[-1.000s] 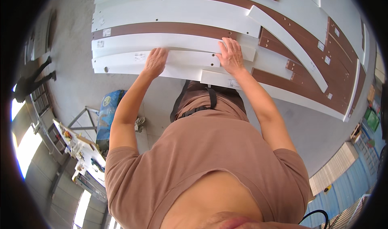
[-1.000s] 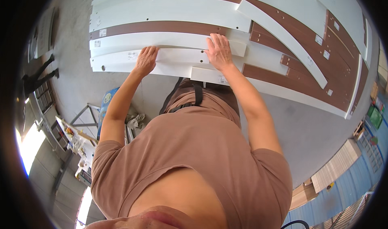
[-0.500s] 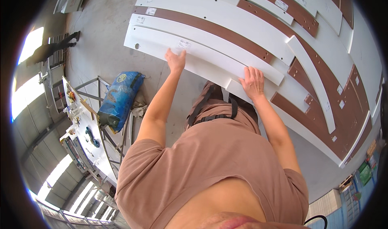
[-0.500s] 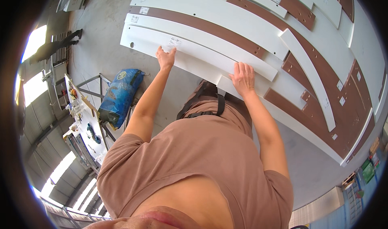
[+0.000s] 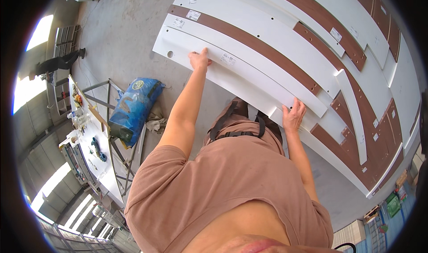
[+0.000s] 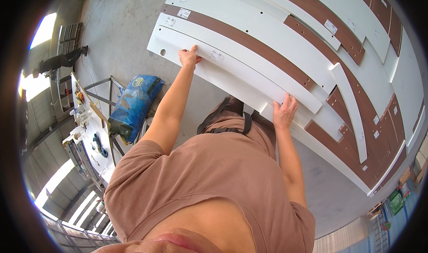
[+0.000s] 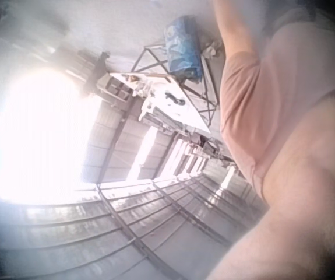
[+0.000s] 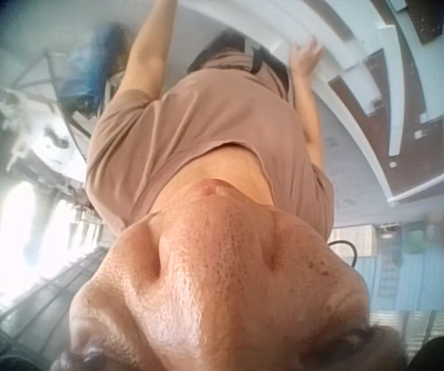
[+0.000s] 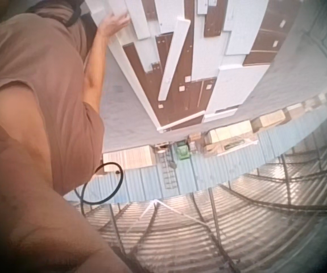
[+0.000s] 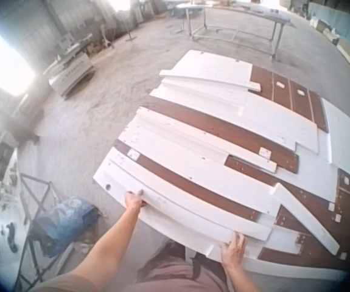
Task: The person repeatedly picks up white and brown wooden panels from a table and stacks them into a single pile. They handle the panels one at a time, aligning them before placing them down.
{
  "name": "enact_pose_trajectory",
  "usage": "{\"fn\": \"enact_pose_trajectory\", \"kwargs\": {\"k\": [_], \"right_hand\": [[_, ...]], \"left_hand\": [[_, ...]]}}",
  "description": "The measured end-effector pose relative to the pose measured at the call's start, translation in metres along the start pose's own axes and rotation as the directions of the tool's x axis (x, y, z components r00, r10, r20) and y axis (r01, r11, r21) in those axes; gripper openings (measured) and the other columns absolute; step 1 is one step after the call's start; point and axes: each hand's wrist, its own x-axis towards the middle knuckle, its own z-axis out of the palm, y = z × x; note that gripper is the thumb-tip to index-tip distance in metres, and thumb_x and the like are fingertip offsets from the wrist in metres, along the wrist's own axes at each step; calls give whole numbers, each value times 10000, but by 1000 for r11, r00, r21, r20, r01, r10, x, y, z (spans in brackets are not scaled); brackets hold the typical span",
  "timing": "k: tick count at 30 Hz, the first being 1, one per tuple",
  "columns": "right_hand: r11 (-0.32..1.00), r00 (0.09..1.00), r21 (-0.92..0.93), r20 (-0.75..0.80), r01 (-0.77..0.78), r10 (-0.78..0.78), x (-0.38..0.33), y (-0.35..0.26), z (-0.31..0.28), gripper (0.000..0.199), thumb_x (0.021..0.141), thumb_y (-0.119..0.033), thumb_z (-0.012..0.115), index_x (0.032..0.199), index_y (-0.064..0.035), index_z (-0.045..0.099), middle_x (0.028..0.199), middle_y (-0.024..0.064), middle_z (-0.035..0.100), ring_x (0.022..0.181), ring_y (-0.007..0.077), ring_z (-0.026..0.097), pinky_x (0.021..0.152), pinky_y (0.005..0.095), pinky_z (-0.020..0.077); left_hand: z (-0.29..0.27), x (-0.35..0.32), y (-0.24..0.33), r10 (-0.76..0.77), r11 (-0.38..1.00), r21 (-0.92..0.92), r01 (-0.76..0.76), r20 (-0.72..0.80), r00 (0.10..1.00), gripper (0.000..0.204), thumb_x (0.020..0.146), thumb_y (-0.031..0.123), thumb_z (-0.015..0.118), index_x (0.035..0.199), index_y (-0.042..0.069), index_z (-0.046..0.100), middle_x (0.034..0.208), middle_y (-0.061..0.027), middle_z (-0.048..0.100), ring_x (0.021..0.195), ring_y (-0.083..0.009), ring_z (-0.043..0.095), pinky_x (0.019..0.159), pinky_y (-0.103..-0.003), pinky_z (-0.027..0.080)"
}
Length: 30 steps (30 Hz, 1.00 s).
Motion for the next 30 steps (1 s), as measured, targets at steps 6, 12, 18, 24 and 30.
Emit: {"fn": "enact_pose_trajectory", "kwargs": {"k": [6, 12, 18, 24, 30], "right_hand": [[1000, 999, -29, 44, -7, 8, 2, -13, 5, 597, 804, -148, 777, 1313, 1, 502, 1260, 202, 479, 1184, 397, 460, 1015, 480, 415], [999, 999, -28, 17, 44, -43, 8, -15, 16, 604, 787, -126, 760, 1309, 22, 495, 1269, 217, 494, 1198, 408, 464, 1032, 483, 407], [998, 1000, -55, -2, 20, -20, 6, -7, 10, 563, 802, -194, 751, 1269, 22, 524, 1245, 209, 521, 1172, 388, 500, 1005, 470, 439], [1000, 1000, 5, 6, 13, -13, 20, 24, -30, 488, 841, -288, 732, 1227, -37, 570, 1251, 158, 541, 1147, 365, 534, 967, 465, 463], [953, 951, -182, -238, -244, 198, 47, 158, -109, 535, 841, -199, 725, 1309, -38, 522, 1388, 172, 484, 1294, 370, 466, 1061, 469, 413]], "left_hand": [[-10, 22, 8, 31, 999, 40, -35, 85, 996, 597, 848, 189, 790, 1199, -71, 383, 1053, -240, 607, 736, -313, 713, 544, -358, 636], [-8, 56, -11, 129, 989, 61, -137, 114, 985, 597, 849, 189, 794, 1175, -75, 369, 1003, -248, 612, 612, -277, 678, 485, -372, 620], [-6, 80, -24, 130, 991, -16, -130, 227, 965, 470, 861, 192, 786, 1010, -78, 430, 810, -209, 646, 575, -277, 673, 447, -397, 607], [-7, 79, -16, 13, 1000, -27, -7, 249, 968, 449, 874, 173, 774, 1078, -76, 462, 850, -223, 662, 578, -291, 673, 509, -409, 635], [-11, 90, -21, 27, 1000, 7, -29, 206, 978, 398, 894, 237, 756, 938, -114, 576, 884, -207, 668, 671, -316, 705, 557, -378, 650]]}}
